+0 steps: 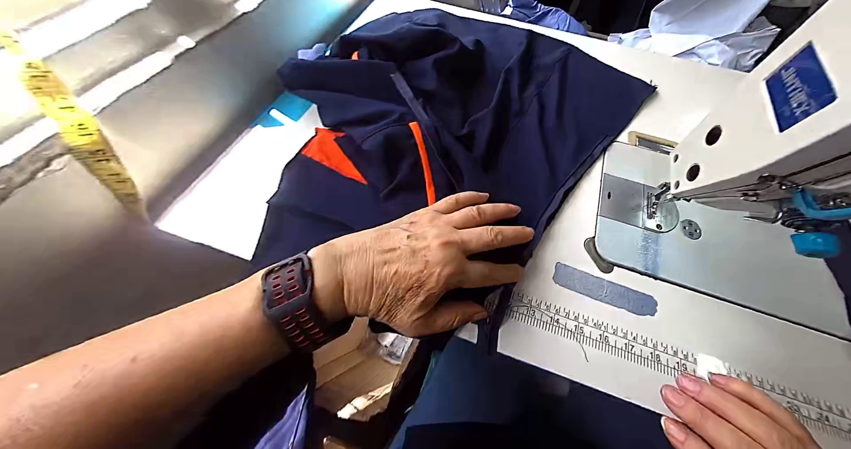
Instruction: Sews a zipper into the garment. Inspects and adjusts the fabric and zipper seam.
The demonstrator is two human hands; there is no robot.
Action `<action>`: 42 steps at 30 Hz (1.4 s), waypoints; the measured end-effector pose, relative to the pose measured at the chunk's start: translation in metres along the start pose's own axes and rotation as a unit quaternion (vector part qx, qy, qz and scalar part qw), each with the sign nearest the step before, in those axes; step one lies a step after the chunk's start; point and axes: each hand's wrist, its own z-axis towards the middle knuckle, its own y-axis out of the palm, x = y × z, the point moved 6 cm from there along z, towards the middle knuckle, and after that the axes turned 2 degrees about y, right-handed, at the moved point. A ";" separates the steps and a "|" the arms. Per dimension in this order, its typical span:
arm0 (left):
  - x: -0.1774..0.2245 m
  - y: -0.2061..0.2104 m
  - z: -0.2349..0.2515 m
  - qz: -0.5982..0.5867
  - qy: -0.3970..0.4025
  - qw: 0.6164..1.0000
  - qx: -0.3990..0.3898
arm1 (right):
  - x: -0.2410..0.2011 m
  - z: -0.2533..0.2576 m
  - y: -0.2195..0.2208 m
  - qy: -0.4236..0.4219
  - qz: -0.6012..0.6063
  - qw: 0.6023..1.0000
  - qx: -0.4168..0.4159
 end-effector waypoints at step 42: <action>-0.088 -0.031 -0.208 -0.167 -0.225 0.939 0.199 | 0.025 0.255 0.085 0.166 -0.235 0.946 -0.147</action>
